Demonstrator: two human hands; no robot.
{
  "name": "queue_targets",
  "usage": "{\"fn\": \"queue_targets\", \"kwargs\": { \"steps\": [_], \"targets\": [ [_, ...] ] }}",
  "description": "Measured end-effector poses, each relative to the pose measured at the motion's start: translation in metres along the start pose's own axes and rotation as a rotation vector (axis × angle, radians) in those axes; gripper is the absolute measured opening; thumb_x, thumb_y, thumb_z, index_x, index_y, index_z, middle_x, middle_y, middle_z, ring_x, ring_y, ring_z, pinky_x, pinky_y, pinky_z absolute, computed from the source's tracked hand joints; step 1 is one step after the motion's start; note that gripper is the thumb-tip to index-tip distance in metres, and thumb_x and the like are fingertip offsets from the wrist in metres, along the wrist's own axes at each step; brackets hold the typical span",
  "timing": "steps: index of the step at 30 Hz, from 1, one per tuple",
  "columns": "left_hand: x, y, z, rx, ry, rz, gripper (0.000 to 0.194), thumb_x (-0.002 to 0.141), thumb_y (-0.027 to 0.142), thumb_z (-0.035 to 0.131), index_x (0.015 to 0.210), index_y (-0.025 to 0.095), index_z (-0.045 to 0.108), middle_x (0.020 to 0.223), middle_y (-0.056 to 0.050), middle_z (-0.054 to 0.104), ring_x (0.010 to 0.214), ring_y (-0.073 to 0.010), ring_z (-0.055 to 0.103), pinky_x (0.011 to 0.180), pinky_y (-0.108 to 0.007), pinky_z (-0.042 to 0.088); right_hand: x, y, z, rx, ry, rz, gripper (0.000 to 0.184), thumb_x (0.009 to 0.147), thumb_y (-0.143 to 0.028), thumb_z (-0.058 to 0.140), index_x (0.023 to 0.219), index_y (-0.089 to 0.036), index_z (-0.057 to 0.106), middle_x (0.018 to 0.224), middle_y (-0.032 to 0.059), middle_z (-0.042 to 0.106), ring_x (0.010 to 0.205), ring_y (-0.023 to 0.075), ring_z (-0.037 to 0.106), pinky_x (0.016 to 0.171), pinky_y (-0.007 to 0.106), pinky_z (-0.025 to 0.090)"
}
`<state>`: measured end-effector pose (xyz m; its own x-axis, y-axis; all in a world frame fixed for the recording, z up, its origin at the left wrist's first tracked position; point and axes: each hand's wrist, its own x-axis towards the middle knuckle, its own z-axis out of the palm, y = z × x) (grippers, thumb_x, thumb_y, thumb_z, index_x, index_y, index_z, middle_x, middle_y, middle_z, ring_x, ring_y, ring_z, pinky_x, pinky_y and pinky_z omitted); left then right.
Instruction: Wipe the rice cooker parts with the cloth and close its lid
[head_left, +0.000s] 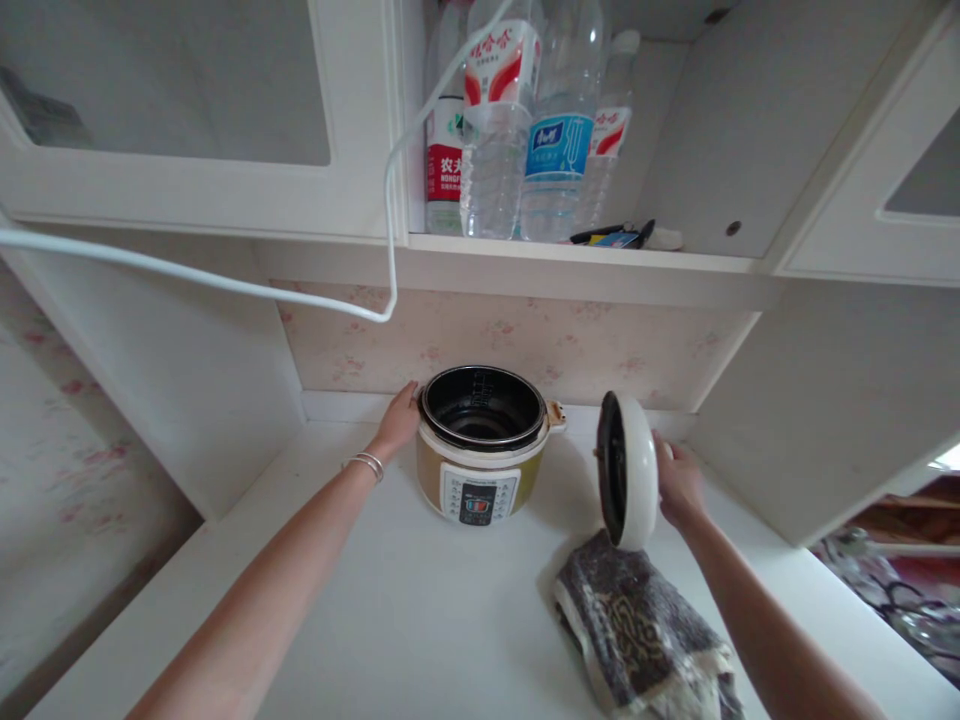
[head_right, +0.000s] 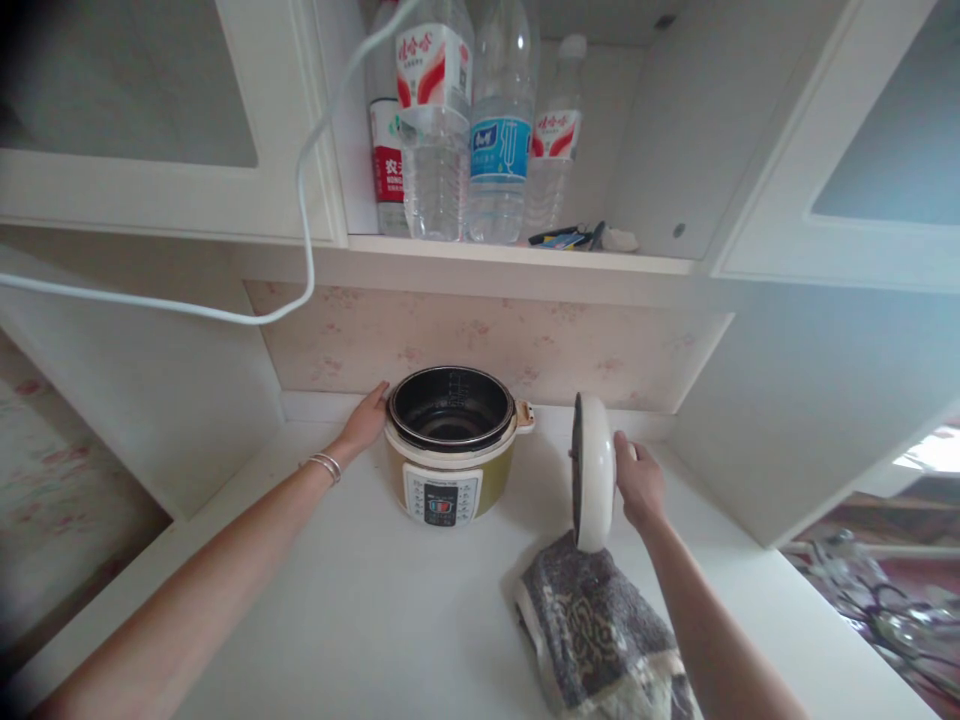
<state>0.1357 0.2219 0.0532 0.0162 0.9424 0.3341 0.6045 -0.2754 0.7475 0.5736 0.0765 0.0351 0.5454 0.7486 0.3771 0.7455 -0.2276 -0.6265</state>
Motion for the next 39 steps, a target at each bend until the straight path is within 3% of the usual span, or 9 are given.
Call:
{"fn": "queue_targets", "kwargs": {
  "steps": [3, 7, 10, 14, 18, 23, 28, 33, 39],
  "targets": [
    [0.001, -0.003, 0.001, 0.007, 0.009, 0.016, 0.052, 0.091, 0.029, 0.030, 0.138, 0.010, 0.043, 0.144, -0.011, 0.042, 0.135, -0.0187, 0.037, 0.114, -0.032, 0.024, 0.013, -0.031, -0.022, -0.064, 0.072, -0.051, 0.062, 0.081, -0.066, 0.036, 0.100, -0.017, 0.068, 0.092, 0.0155, 0.070, 0.088, 0.0325, 0.064, 0.074, 0.042, 0.047],
    [0.004, -0.009, 0.004, 0.026, 0.018, 0.044, 0.051, 0.091, 0.026, 0.030, 0.136, 0.009, 0.045, 0.143, -0.012, 0.044, 0.134, -0.0176, 0.038, 0.114, -0.031, 0.023, 0.022, -0.071, -0.050, -0.122, 0.142, -0.332, 0.046, 0.083, -0.060, 0.045, 0.095, -0.022, 0.067, 0.095, 0.0089, 0.070, 0.090, 0.0267, 0.063, 0.081, 0.035, 0.044],
    [0.006, -0.012, 0.006, 0.022, 0.022, 0.048, 0.050, 0.090, 0.025, 0.030, 0.135, 0.011, 0.047, 0.143, -0.011, 0.045, 0.134, -0.0164, 0.038, 0.114, -0.031, 0.023, 0.024, -0.099, -0.060, -0.148, 0.115, -0.572, 0.040, 0.085, -0.056, 0.045, 0.096, -0.023, 0.065, 0.095, 0.0073, 0.069, 0.088, 0.0227, 0.063, 0.080, 0.031, 0.043],
    [0.006, -0.015, 0.005, -0.005, 0.008, 0.058, 0.048, 0.091, 0.027, 0.030, 0.134, 0.013, 0.048, 0.142, -0.010, 0.046, 0.133, -0.0169, 0.038, 0.114, -0.033, 0.023, 0.024, -0.142, -0.051, -0.250, -0.007, -0.948, 0.036, 0.087, -0.051, 0.047, 0.091, -0.021, 0.066, 0.089, 0.0080, 0.067, 0.084, 0.0203, 0.061, 0.078, 0.029, 0.042],
    [0.005, -0.017, 0.002, -0.005, 0.005, 0.083, 0.048, 0.092, 0.028, 0.031, 0.133, 0.013, 0.050, 0.140, -0.010, 0.048, 0.132, -0.0180, 0.041, 0.113, -0.033, 0.024, 0.023, -0.189, -0.023, -0.346, -0.005, -1.141, 0.037, 0.088, -0.051, 0.047, 0.088, -0.020, 0.066, 0.084, 0.0068, 0.066, 0.076, 0.0182, 0.059, 0.068, 0.027, 0.039],
    [0.005, -0.022, 0.001, -0.026, 0.013, 0.082, 0.049, 0.091, 0.023, 0.031, 0.134, 0.012, 0.050, 0.139, -0.010, 0.050, 0.130, -0.0184, 0.043, 0.113, -0.032, 0.025, 0.024, -0.241, 0.018, -0.376, 0.012, -1.136, 0.045, 0.090, -0.056, 0.040, 0.091, -0.019, 0.065, 0.088, 0.0075, 0.067, 0.078, 0.0189, 0.060, 0.066, 0.028, 0.037],
    [0.004, -0.023, -0.001, -0.043, 0.012, 0.080, 0.049, 0.090, 0.025, 0.032, 0.135, 0.014, 0.049, 0.140, -0.010, 0.049, 0.130, -0.0193, 0.043, 0.112, -0.032, 0.026, 0.030, -0.273, 0.051, -0.456, -0.100, -1.036, 0.052, 0.091, -0.061, 0.032, 0.097, -0.021, 0.065, 0.096, 0.0077, 0.069, 0.086, 0.0218, 0.062, 0.070, 0.029, 0.039],
    [0.004, -0.023, -0.003, -0.076, 0.030, 0.081, 0.048, 0.090, 0.025, 0.033, 0.134, 0.015, 0.051, 0.139, -0.009, 0.050, 0.129, -0.0198, 0.044, 0.111, -0.032, 0.026, 0.037, -0.289, 0.071, -0.492, -0.206, -0.962, 0.059, 0.090, -0.065, 0.026, 0.107, -0.023, 0.064, 0.106, 0.0084, 0.068, 0.091, 0.0234, 0.063, 0.074, 0.031, 0.041],
    [0.004, -0.023, -0.004, -0.106, 0.016, 0.064, 0.050, 0.090, 0.023, 0.034, 0.137, 0.014, 0.047, 0.141, -0.009, 0.047, 0.131, -0.0194, 0.042, 0.112, -0.032, 0.025, 0.034, -0.290, 0.077, -0.485, -0.254, -0.990, 0.061, 0.091, -0.065, 0.024, 0.106, -0.021, 0.064, 0.106, 0.0106, 0.067, 0.097, 0.0237, 0.062, 0.080, 0.031, 0.041]
  ]
}}
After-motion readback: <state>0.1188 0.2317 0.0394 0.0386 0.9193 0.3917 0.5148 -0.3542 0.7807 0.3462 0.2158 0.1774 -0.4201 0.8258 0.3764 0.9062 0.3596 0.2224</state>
